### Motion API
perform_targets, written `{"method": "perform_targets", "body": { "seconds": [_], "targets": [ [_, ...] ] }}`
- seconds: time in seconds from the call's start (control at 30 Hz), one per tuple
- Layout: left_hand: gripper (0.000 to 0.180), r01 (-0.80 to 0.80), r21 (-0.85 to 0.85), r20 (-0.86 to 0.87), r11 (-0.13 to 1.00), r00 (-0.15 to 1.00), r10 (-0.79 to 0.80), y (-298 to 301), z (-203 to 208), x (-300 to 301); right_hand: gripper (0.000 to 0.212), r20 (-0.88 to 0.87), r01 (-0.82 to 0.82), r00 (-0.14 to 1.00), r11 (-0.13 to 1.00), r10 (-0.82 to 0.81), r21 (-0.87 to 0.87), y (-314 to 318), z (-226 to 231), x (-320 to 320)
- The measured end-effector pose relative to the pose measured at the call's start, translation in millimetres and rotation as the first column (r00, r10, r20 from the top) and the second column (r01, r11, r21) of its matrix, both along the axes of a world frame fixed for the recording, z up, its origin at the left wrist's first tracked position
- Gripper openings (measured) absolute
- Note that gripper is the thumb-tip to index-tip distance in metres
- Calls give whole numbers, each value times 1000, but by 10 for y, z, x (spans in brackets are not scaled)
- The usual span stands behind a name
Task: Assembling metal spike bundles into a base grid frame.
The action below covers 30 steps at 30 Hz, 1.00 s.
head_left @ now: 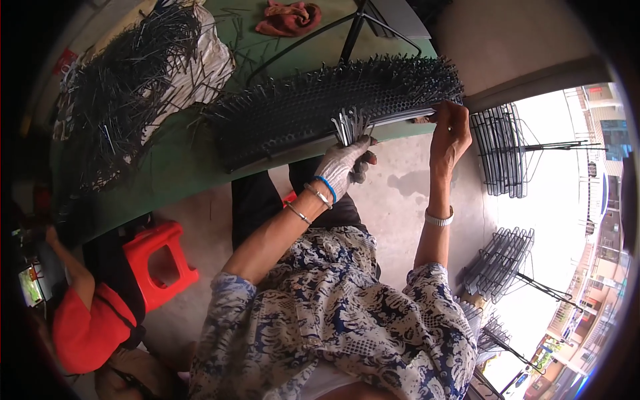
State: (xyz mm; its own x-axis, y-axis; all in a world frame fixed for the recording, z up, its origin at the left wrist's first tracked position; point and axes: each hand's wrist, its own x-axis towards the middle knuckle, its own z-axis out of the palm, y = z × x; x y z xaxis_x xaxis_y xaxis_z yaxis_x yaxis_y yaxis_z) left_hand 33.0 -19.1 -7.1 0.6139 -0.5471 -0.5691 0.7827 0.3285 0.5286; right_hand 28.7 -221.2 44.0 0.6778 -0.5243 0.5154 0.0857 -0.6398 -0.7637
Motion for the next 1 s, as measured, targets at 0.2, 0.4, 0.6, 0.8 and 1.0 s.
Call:
{"method": "perform_targets", "body": {
  "seconds": [0.2,0.4,0.6,0.8,1.0],
  "targets": [
    [21,-44,9,-43,999,998,45,-22,-45,48,10,35,113,994,976,-108,-187,-149,-99,183],
    [18,-71,39,-37,997,997,72,-9,34,45,12,0,87,996,982,-89,-165,-181,-94,207],
    [17,-70,9,-16,997,997,70,-16,133,12,10,-17,17,1000,931,-25,-364,-256,-267,315],
    [18,-84,6,-13,996,996,84,-23,166,8,11,-131,88,968,781,-213,-619,-120,-229,338],
    [19,-83,-20,38,996,996,84,-48,99,-25,14,-446,-381,765,884,465,269,194,-144,18]
  ]
}}
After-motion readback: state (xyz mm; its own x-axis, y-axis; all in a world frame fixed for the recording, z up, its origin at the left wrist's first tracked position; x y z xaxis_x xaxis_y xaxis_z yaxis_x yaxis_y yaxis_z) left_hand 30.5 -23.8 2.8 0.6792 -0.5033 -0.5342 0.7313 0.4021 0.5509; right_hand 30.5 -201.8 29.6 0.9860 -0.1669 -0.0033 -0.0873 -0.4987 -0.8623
